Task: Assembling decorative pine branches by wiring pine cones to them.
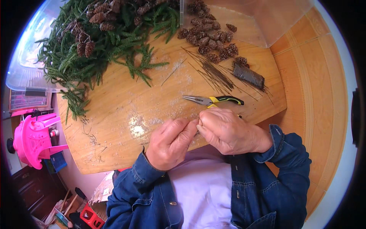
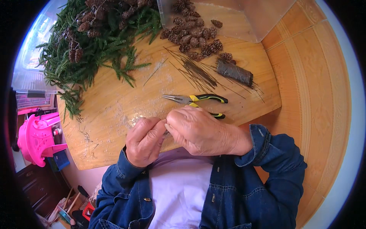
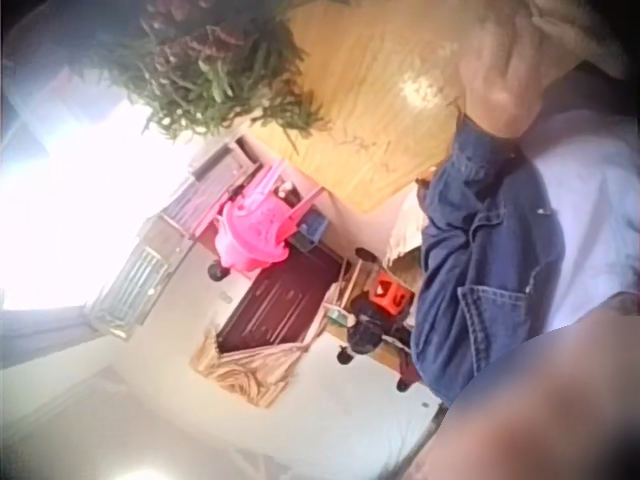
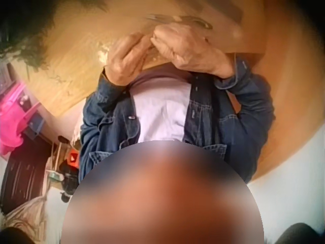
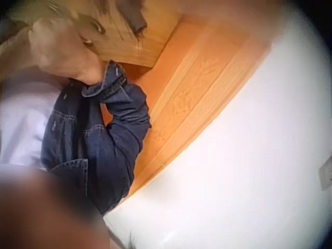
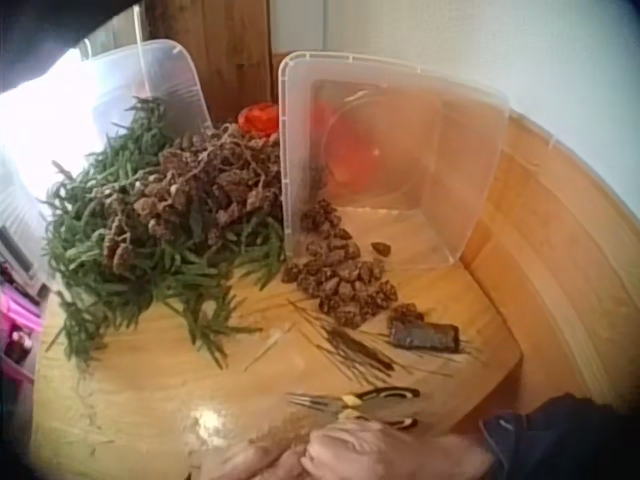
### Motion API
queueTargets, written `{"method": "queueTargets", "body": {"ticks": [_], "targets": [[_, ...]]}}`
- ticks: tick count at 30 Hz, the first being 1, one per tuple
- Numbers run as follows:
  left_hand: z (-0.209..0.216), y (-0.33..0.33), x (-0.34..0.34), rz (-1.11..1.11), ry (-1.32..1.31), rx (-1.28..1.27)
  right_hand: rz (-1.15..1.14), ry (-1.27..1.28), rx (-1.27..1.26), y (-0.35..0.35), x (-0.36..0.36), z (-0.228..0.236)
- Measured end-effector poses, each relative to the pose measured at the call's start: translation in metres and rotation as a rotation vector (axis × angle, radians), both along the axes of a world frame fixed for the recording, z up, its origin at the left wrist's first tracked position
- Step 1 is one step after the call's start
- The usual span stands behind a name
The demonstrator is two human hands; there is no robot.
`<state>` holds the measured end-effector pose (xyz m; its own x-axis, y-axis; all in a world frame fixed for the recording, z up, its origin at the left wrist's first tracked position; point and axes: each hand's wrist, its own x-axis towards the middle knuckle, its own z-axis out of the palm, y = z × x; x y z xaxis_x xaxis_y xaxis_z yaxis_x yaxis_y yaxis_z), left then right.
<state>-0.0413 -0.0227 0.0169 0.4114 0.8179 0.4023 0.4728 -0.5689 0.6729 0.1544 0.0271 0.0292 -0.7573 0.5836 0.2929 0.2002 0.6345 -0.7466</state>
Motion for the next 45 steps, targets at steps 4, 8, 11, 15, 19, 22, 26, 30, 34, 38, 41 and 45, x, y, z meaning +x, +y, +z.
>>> {"method": "queueTargets", "body": {"ticks": [4, 8, 11, 15, 19, 22, 26, 30, 34, 38, 41, 45], "targets": [[-0.001, -0.003, -0.003, -0.016, 0.028, 0.035, 0.029, 0.0, 0.109, 0.002, -0.001, 0.005], [0.001, -0.005, -0.007, 0.02, -0.408, -0.458, 0.094, -0.049, 0.27, 0.008, 0.0, 0.014], [0.0, -0.001, -0.019, -0.152, -0.741, -1.235, 0.132, -0.088, 0.336, 0.009, 0.0, 0.015], [0.002, -0.006, -0.01, -0.091, -0.855, -1.258, 0.16, -0.122, 0.394, 0.008, 0.002, 0.012], [-0.001, -0.006, -0.006, -0.028, -0.309, -0.564, 0.109, -0.101, 0.346, 0.006, 0.003, -0.001], [-0.01, -0.007, 0.001, 0.035, -0.201, -0.249, -0.008, -0.028, 0.228, 0.0, 0.0, -0.01], [-0.015, -0.01, 0.005, 0.099, -0.165, -0.072, -0.11, -0.011, -0.264, -0.01, 0.0, -0.004], [-0.014, -0.011, 0.007, 0.136, -0.149, -0.032, -0.099, -0.06, -0.493, -0.01, 0.003, 0.006], [-0.017, -0.012, 0.01, 0.129, -0.158, -0.003, -0.108, -0.066, -0.438, -0.007, 0.001, 0.004], [-0.02, -0.013, 0.01, 0.108, -0.172, 0.039, -0.193, 0.07, -0.514, -0.015, 0.0, 0.001], [-0.019, -0.013, 0.01, 0.101, -0.163, 0.068, -0.181, 0.114, -0.526, -0.016, 0.002, 0.006], [-0.019, -0.015, 0.012, 0.1, -0.178, 0.058, -0.191, 0.159, -0.585, -0.018, 0.002, 0.006]]}}
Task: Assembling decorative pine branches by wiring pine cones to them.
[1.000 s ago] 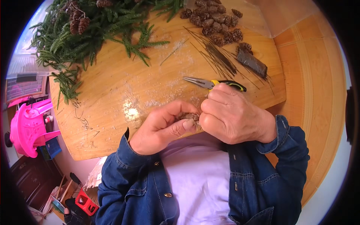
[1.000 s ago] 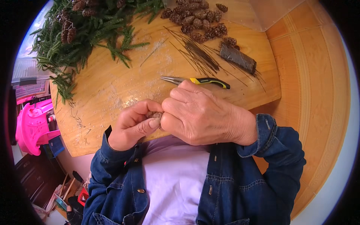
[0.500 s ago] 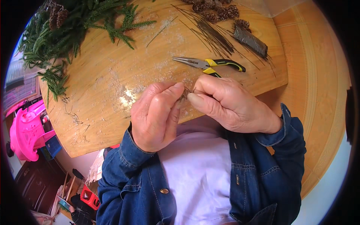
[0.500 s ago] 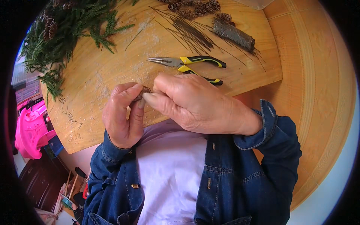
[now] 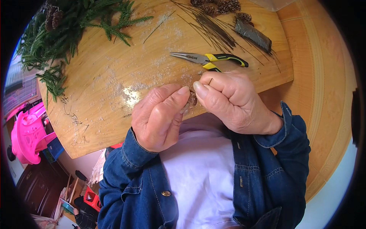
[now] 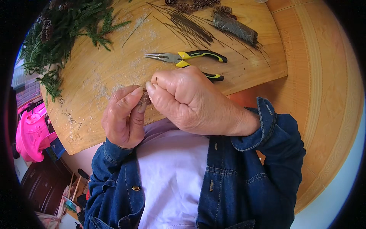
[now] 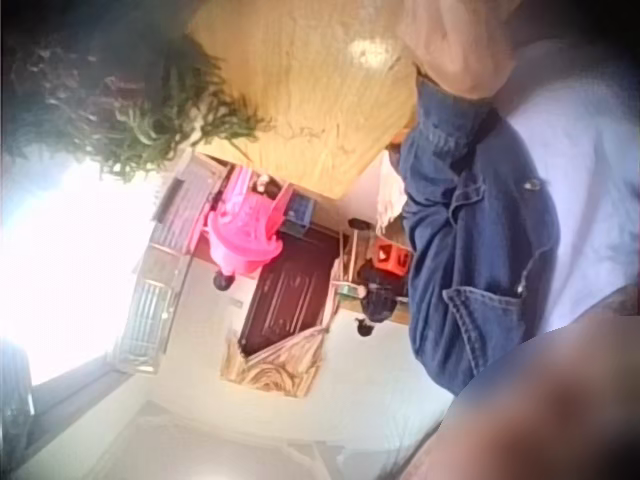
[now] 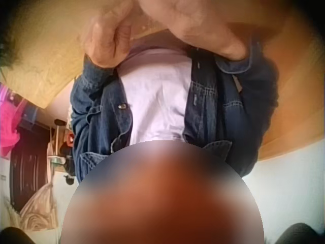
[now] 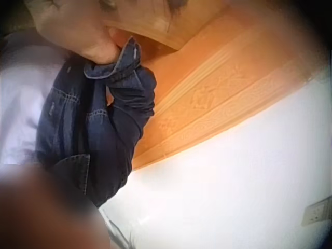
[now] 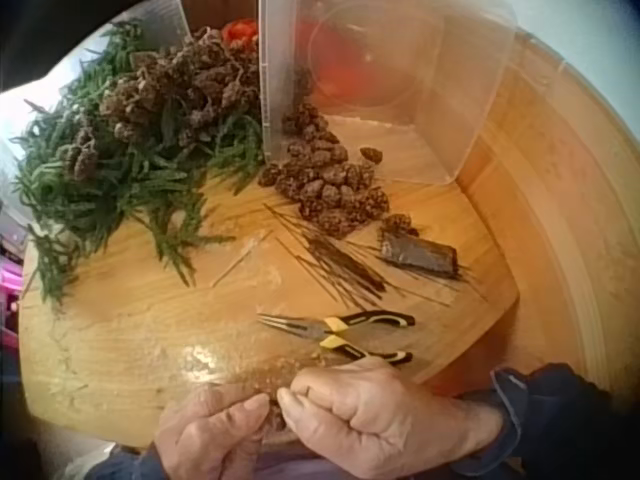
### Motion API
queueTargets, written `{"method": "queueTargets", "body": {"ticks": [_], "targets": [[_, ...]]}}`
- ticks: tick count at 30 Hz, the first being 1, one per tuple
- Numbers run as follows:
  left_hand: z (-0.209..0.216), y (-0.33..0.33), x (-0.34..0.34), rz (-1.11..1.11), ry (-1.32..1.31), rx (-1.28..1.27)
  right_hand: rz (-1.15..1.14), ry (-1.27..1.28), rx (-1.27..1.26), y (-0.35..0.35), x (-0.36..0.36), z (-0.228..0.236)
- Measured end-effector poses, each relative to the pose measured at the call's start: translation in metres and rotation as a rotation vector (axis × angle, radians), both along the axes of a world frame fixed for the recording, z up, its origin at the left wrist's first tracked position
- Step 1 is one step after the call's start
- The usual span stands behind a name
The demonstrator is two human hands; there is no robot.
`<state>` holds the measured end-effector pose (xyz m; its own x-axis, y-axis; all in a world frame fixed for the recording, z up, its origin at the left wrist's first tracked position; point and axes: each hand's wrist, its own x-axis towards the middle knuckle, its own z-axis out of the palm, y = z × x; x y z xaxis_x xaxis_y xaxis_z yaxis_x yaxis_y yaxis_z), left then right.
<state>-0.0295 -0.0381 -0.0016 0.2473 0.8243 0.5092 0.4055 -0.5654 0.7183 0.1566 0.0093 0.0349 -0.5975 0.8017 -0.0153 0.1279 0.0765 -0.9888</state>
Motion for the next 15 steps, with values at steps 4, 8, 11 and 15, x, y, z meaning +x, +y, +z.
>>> {"method": "queueTargets", "body": {"ticks": [4, 8, 11, 15], "targets": [[-0.003, -0.007, 0.0, 0.016, -0.172, -0.158, -0.01, -0.065, -0.155, 0.0, 0.007, 0.012], [0.002, -0.008, 0.002, 0.006, -0.538, -0.465, -0.093, 0.221, -0.236, 0.004, 0.026, 0.001], [0.01, -0.006, 0.002, -0.025, -0.812, -0.707, -0.128, 0.144, -0.154, -0.006, 0.015, -0.006], [0.012, -0.004, 0.004, -0.113, -0.989, -0.838, -0.106, 0.056, 0.103, -0.001, -0.003, -0.01]]}}
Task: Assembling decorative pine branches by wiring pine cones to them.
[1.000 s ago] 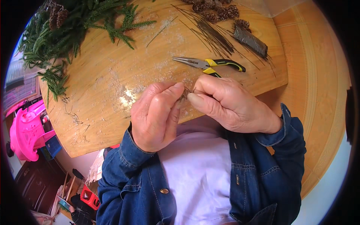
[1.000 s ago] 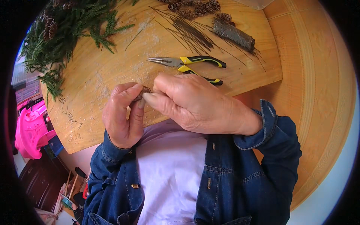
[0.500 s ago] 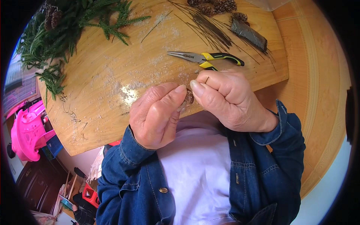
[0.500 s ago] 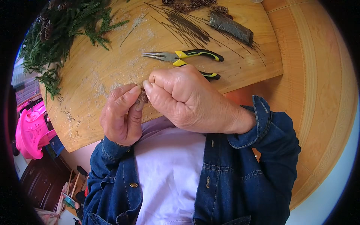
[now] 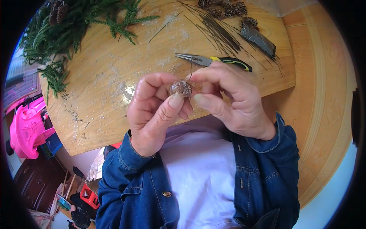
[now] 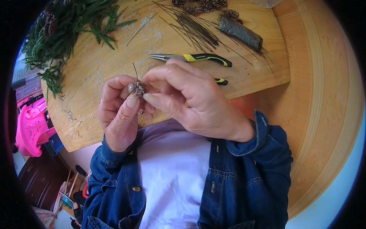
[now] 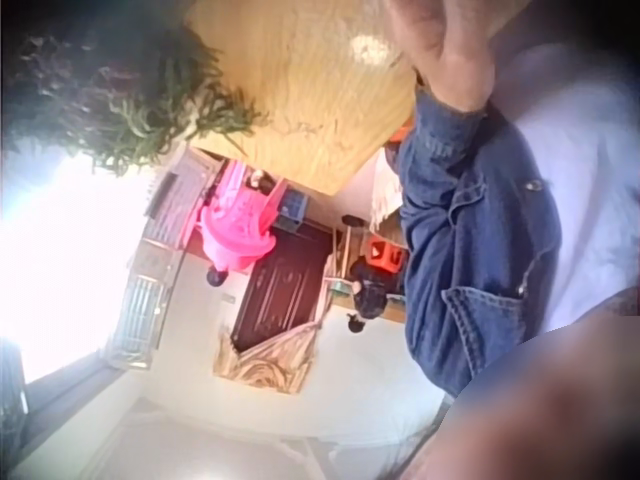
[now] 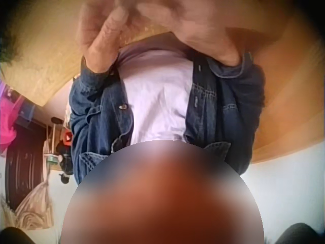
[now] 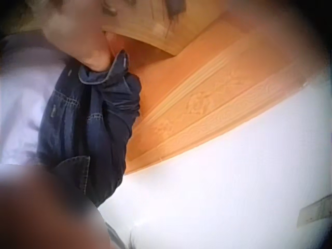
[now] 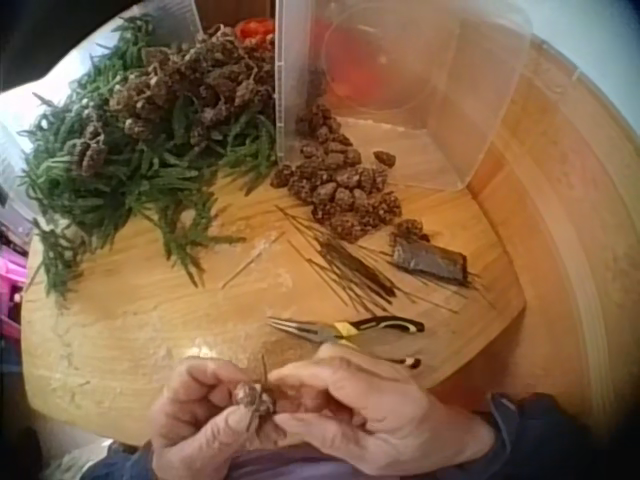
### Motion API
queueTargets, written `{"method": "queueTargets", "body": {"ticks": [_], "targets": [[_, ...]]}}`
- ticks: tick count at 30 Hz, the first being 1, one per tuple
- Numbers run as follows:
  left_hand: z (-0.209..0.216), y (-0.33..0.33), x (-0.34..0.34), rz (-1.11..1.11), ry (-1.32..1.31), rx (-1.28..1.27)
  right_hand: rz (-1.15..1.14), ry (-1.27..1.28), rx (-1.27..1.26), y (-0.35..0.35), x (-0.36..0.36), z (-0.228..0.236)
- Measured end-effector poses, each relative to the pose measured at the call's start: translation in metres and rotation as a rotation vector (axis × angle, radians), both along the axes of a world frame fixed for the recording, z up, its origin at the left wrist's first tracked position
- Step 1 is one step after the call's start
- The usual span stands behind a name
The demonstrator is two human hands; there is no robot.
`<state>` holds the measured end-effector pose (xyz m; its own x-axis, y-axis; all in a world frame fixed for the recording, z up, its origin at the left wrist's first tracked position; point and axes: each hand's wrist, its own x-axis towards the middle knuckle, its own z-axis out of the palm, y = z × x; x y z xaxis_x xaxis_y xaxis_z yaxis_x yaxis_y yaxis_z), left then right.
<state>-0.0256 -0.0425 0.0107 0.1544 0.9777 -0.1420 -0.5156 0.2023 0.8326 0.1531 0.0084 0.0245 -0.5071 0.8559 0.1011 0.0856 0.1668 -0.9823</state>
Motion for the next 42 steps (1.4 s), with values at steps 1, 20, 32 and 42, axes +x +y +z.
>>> {"method": "queueTargets", "body": {"ticks": [1, 20, 32, 42], "targets": [[-0.002, 0.0, 0.0, 0.005, 0.02, 0.005, 0.015, -0.035, 0.107, 0.002, -0.003, -0.001], [0.03, 0.053, -0.045, -0.167, 1.006, 0.384, -0.082, 0.019, -0.119, 0.012, 0.004, -0.007], [-0.008, 0.144, -0.077, -0.155, 2.118, 0.585, -0.056, 0.145, -0.185, 0.001, 0.022, -0.009], [-0.006, 0.135, -0.089, -0.101, 2.259, 0.744, -0.041, 0.142, -0.213, 0.001, 0.027, -0.009]]}}
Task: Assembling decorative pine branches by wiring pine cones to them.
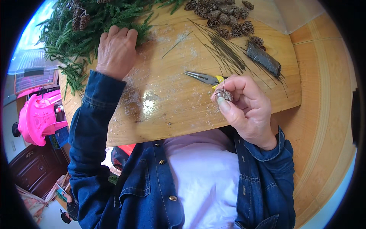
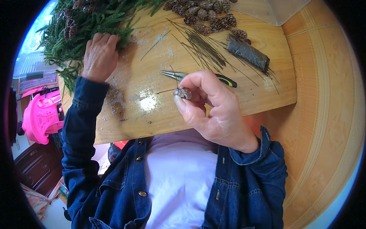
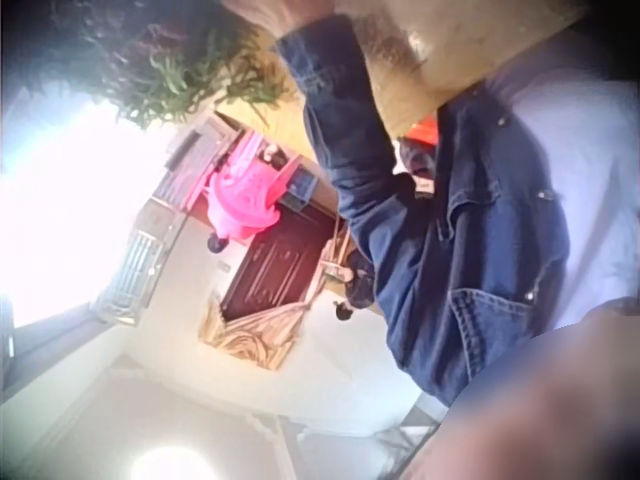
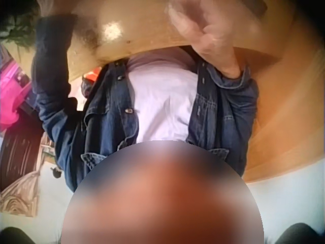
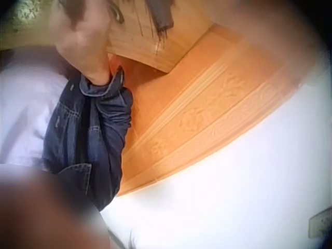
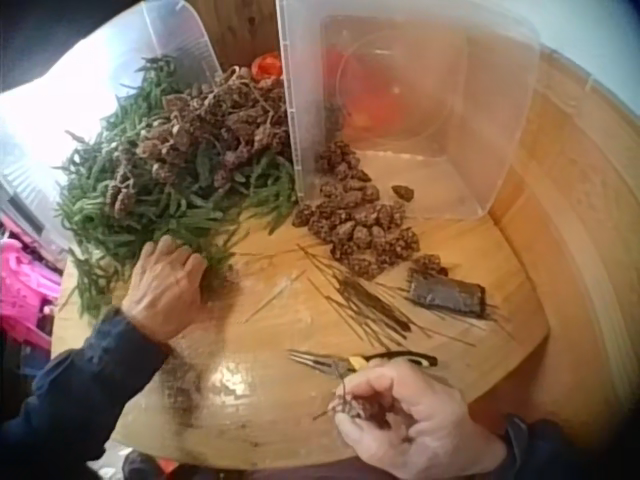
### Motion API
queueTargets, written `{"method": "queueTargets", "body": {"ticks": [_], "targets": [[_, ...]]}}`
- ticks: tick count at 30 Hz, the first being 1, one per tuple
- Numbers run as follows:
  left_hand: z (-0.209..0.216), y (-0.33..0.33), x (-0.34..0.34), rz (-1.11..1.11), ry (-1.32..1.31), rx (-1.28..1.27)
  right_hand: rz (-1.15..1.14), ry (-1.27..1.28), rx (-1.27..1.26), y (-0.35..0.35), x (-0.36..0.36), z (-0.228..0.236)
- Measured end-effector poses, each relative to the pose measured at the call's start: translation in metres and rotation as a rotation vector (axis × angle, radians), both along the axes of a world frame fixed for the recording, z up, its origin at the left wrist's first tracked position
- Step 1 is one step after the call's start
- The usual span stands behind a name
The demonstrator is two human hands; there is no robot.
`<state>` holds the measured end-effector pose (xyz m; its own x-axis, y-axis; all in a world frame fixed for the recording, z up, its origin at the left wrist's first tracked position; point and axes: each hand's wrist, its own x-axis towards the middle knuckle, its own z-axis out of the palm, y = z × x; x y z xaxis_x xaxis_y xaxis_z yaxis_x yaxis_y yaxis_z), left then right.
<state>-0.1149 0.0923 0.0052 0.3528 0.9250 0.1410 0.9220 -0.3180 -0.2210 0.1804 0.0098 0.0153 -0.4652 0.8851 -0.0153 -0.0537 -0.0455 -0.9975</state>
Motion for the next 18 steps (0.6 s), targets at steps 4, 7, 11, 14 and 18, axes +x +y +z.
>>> {"method": "queueTargets", "body": {"ticks": [4, 7, 11, 14, 18], "targets": [[0.002, 0.004, -0.009, -0.049, -0.039, 0.059, -0.003, -0.023, 0.064, -0.002, -0.001, -0.002], [0.018, -0.003, -0.015, -0.08, -0.346, 0.073, -0.011, -0.024, -0.006, -0.001, -0.002, 0.003], [0.03, -0.023, -0.019, 0.199, -1.509, -0.305, -0.001, -0.032, -0.066, 0.003, -0.007, 0.01], [0.036, -0.041, -0.021, 0.157, -1.855, -0.474, 0.005, 0.022, -0.037, 0.009, -0.015, 0.015], [0.026, -0.061, -0.022, 0.154, -2.127, -0.635, 0.008, 0.08, 0.013, 0.025, -0.032, 0.019]]}}
